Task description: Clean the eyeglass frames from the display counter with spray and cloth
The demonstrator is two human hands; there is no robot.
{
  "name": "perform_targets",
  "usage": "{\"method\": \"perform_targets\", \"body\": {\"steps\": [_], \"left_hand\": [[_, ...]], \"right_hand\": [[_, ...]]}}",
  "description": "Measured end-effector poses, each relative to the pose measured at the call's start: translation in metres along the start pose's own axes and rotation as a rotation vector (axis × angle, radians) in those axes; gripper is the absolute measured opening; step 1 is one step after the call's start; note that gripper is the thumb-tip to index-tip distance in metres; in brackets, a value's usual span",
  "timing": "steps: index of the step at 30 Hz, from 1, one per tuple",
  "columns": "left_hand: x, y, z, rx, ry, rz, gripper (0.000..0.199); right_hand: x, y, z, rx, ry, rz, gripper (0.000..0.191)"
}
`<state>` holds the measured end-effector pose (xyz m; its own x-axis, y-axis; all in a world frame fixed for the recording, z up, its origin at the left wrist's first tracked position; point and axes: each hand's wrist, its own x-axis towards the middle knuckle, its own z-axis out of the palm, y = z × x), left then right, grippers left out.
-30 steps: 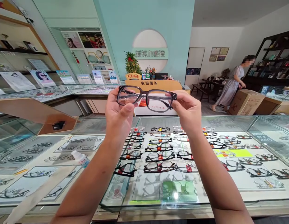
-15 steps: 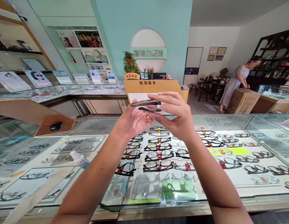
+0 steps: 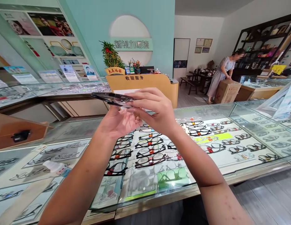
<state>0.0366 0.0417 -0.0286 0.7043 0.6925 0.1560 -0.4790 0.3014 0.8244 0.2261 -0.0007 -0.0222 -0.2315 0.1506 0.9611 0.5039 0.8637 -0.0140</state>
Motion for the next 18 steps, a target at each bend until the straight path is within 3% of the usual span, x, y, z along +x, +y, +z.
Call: {"method": "perform_targets", "body": {"steps": [4, 7, 9, 12, 14, 18], "left_hand": [[0.006, -0.001, -0.006, 0.222, -0.026, -0.024, 0.066], [0.009, 0.001, -0.012, 0.383, 0.082, 0.061, 0.080], [0.009, 0.006, -0.018, 0.468, 0.249, 0.220, 0.072], [0.001, 0.018, -0.020, 0.634, 0.457, 0.475, 0.039], [-0.011, 0.029, -0.013, 0.771, 0.441, 0.584, 0.026], [-0.057, 0.047, 0.015, 0.997, 0.267, 0.557, 0.027]], "right_hand": [[0.001, -0.007, -0.005, -0.086, -0.051, 0.103, 0.021], [0.007, -0.020, -0.021, -0.120, -0.082, 0.164, 0.022], [0.010, -0.026, -0.036, -0.144, -0.115, 0.186, 0.023], [0.004, -0.022, -0.060, -0.183, -0.195, 0.203, 0.020], [-0.009, -0.011, -0.074, -0.217, -0.283, 0.219, 0.017], [-0.056, 0.018, -0.096, -0.336, -0.516, 0.300, 0.013]]}}
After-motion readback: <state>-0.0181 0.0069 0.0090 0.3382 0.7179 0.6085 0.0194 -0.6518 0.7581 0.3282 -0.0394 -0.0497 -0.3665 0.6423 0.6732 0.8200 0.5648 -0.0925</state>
